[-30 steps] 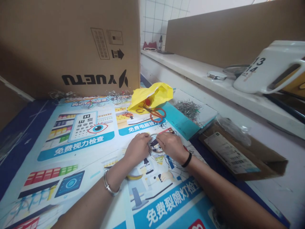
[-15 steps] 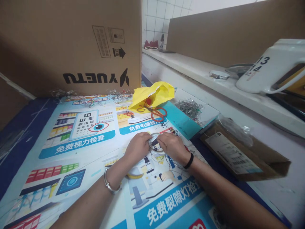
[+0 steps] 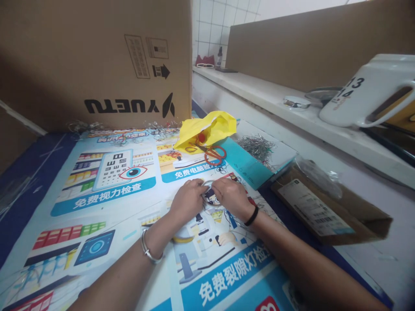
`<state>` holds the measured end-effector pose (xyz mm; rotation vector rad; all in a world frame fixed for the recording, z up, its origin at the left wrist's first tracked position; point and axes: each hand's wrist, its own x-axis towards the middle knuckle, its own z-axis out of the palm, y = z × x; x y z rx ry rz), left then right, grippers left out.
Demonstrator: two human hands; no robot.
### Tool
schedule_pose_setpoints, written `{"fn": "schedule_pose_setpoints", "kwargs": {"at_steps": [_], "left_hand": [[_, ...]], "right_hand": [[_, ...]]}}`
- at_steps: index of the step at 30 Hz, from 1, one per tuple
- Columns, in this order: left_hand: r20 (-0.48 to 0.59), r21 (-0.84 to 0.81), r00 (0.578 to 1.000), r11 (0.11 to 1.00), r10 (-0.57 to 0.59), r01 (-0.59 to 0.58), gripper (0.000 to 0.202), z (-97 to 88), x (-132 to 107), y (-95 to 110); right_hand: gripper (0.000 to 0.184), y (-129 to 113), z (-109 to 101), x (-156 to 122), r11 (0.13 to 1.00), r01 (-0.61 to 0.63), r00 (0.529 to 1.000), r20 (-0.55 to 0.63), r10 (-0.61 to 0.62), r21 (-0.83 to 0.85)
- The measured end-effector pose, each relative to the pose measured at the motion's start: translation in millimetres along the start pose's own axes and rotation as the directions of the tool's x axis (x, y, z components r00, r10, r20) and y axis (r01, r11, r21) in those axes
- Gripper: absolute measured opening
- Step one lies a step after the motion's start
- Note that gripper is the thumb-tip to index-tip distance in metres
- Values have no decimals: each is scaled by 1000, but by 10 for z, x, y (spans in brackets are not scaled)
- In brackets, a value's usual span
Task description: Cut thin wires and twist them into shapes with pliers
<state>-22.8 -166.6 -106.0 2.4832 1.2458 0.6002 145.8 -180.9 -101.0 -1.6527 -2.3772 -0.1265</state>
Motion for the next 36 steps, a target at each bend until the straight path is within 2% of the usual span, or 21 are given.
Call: {"fn": "schedule_pose_setpoints", "kwargs": {"at_steps": [7, 14, 25, 36], "left_hand": [[23, -126, 1000, 992, -20, 22, 46, 21, 6, -66], [16, -239, 996, 967, -82, 84, 41, 19, 29, -100], [2, -222, 997, 972, -76, 74, 43, 8, 25, -86], [-5, -213, 997, 975, -72, 69, 43, 26, 23, -94]], "right_hand": [[25, 24, -50, -38, 999, 28, 999, 42, -29, 33], [25, 61, -89, -71, 997, 49, 999, -3, -49, 64], [25, 43, -68, -101, 993, 59, 998, -40, -55, 104], [24, 13, -73, -78, 994, 57, 998, 1, -57, 91]]}}
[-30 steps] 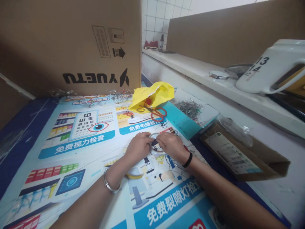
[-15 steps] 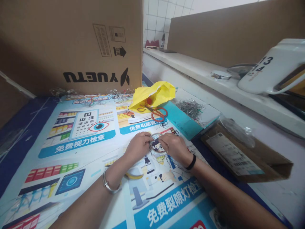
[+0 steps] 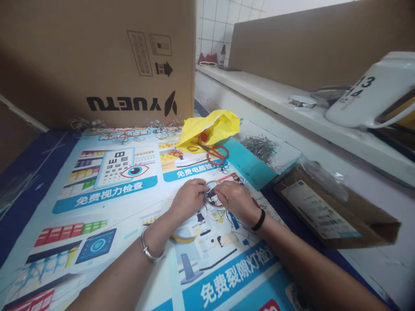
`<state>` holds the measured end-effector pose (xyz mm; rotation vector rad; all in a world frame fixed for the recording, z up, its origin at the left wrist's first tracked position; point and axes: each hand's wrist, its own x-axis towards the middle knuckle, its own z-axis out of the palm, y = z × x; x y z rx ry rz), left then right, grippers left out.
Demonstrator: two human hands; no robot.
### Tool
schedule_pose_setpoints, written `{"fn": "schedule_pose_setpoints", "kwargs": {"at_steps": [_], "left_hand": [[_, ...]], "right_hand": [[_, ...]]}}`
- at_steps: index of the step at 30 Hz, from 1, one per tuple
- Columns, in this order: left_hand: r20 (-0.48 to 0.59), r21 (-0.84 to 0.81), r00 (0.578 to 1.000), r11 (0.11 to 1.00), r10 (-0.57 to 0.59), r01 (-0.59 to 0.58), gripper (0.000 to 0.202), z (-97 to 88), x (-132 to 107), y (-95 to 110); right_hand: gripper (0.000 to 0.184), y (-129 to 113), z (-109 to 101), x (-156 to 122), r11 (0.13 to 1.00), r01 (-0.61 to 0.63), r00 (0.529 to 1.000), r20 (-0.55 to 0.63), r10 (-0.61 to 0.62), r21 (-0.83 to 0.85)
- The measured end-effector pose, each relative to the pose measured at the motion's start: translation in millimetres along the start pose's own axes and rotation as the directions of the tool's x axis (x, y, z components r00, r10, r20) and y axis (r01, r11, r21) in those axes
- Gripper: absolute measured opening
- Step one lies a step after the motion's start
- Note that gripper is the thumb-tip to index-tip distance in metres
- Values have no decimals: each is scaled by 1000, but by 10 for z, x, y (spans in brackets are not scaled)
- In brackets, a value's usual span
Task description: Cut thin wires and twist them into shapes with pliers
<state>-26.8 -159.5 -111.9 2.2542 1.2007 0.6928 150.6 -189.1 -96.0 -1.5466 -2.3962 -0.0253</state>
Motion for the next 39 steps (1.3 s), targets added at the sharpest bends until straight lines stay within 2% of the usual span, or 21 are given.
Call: {"fn": "schedule_pose_setpoints", "kwargs": {"at_steps": [27, 39], "left_hand": [[7, 17, 1000, 1000, 7, -7, 43, -9, -6, 10], [-12, 3, 1000, 1000, -1, 1, 43, 5, -9, -2]], "right_hand": [[25, -9, 2, -7, 1000, 12, 1000, -21, -12, -17], [26, -24, -21, -6, 995, 31, 1000, 2, -31, -95]]}}
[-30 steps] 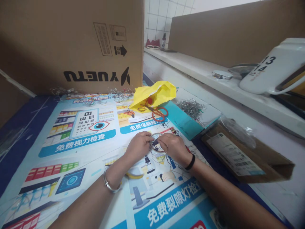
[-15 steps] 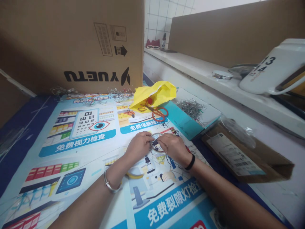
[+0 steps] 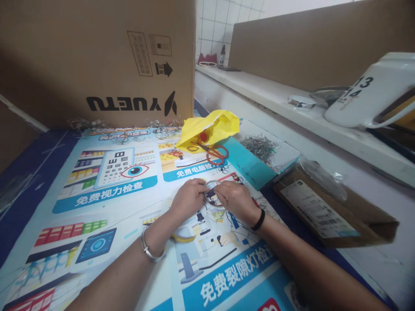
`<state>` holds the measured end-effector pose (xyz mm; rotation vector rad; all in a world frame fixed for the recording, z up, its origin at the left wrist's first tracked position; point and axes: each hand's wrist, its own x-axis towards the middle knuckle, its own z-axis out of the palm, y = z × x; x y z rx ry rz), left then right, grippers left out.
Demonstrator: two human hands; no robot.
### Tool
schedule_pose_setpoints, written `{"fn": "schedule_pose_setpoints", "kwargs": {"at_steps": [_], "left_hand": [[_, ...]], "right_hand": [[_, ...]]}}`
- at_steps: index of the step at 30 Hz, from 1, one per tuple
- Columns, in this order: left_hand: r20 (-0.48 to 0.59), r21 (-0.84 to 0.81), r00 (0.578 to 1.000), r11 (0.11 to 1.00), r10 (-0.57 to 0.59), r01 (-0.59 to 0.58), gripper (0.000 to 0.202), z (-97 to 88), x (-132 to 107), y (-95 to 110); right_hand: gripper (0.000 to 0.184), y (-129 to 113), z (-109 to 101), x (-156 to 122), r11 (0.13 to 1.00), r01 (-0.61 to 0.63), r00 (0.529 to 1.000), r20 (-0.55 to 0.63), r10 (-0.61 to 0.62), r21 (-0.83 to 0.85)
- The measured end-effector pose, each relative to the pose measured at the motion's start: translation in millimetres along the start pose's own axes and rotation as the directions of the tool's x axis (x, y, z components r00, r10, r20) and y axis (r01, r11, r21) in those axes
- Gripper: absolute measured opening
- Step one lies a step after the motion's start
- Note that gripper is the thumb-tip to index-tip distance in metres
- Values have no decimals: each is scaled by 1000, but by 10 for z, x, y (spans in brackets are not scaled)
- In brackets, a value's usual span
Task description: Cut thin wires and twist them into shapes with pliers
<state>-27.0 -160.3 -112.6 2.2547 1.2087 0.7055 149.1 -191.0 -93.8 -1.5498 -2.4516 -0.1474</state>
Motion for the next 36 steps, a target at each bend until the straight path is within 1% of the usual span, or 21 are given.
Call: {"fn": "schedule_pose_setpoints", "kwargs": {"at_steps": [10, 18, 20, 22, 25, 28, 30, 32, 34, 36], "left_hand": [[9, 0, 1000, 1000, -6, 6, 42, -14, 1, 24], [20, -5, 1000, 1000, -3, 3, 37, -39, 1, 48], [20, -6, 1000, 1000, 5, -5, 36, -43, 4, 44], [32, -4, 999, 1000, 19, -19, 35, -52, 6, 43], [70, -1, 997, 999, 36, -36, 32, -78, -1, 55], [101, 8, 994, 999, 49, -50, 31, -108, -19, 78], [121, 16, 991, 998, 62, -65, 28, -122, -29, 91], [138, 22, 988, 997, 73, -76, 24, -133, -31, 97], [149, 20, 986, 996, 78, -82, 20, -144, -27, 95], [158, 8, 984, 996, 85, -88, 16, -153, -21, 87]], "right_hand": [[25, 6, -17, 4, 998, 29, 1000, 8, -28, -47], [24, 5, -23, -15, 999, 47, 998, -35, -46, 13], [24, 53, -24, -22, 998, 45, 997, -59, -42, 49], [22, 137, -34, -30, 991, 28, 995, -96, -16, 129], [18, 285, -68, -44, 955, -25, 988, -140, 69, 297], [13, 384, -106, -58, 908, -93, 969, -174, 177, 409], [11, 405, -120, -61, 885, -123, 957, -183, 226, 450], [10, 400, -125, -60, 870, -139, 953, -175, 248, 473], [10, 380, -126, -55, 866, -138, 956, -165, 244, 481], [11, 361, -126, -51, 871, -118, 967, -146, 211, 477]]}}
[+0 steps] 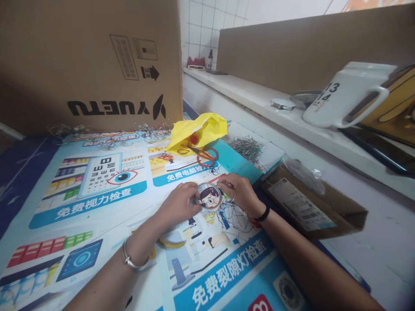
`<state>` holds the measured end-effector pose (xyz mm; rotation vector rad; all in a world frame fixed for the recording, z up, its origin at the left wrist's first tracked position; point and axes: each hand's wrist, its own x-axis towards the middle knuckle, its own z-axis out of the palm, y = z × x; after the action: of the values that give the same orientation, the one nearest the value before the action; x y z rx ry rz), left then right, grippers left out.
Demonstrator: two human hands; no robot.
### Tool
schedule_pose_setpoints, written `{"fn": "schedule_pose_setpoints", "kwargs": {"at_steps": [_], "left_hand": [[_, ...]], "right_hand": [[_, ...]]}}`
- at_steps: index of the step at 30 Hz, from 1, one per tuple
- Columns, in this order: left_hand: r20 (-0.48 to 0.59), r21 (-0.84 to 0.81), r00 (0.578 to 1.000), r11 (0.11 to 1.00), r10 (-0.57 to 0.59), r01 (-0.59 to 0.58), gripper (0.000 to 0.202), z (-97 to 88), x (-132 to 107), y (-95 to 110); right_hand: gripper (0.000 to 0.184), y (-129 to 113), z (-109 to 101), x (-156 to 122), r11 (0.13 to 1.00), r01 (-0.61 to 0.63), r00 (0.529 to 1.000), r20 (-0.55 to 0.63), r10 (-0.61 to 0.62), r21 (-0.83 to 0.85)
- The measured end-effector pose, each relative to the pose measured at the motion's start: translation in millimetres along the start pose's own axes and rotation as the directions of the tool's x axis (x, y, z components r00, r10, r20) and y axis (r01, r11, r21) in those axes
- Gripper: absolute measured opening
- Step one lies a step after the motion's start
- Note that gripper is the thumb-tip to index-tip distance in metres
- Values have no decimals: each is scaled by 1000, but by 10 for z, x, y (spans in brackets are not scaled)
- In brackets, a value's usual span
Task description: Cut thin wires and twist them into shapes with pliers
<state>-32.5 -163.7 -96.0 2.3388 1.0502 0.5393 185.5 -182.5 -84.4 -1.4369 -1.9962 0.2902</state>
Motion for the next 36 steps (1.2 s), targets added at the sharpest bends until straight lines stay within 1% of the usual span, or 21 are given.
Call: {"fn": "schedule_pose_setpoints", "kwargs": {"at_steps": [3, 6, 9, 14, 19, 21, 24, 28, 36], "left_hand": [[21, -22, 1000, 1000, 2, -2, 12, -10, 3, -17], [32, -35, 999, 999, -11, 12, 14, -9, 1, -32], [44, -44, 999, 999, 5, -3, 13, -19, -1, -34], [90, -49, 995, 998, 37, -33, 12, -84, -4, -18], [119, -65, 992, 997, 43, -35, 14, -137, -14, -41], [140, -91, 989, 995, 57, -44, 15, -154, -16, -54], [160, -126, 985, 991, 68, -48, 14, -180, -14, -56], [156, -127, 987, 992, 45, -25, 17, -196, -3, -36], [140, -163, 990, 987, 32, -9, 20, -169, -12, -71]], "right_hand": [[13, -3, 9, 0, 999, 33, 999, 37, -32, -24], [15, 32, 24, -4, 994, 61, 998, 36, -58, -86], [18, 71, 50, -14, 981, 124, 991, 73, -114, -150], [19, 25, 54, -25, 953, 248, 961, 166, -219, -173], [20, -93, 3, -19, 924, 319, 921, 298, -250, -210], [20, -119, 9, -25, 917, 336, 909, 329, -257, -213], [20, -134, 62, -47, 918, 332, 917, 301, -260, -218], [19, -169, 161, -73, 917, 328, 928, 259, -268, -227], [23, -259, 259, -81, 890, 378, 913, 261, -313, -254]]}}
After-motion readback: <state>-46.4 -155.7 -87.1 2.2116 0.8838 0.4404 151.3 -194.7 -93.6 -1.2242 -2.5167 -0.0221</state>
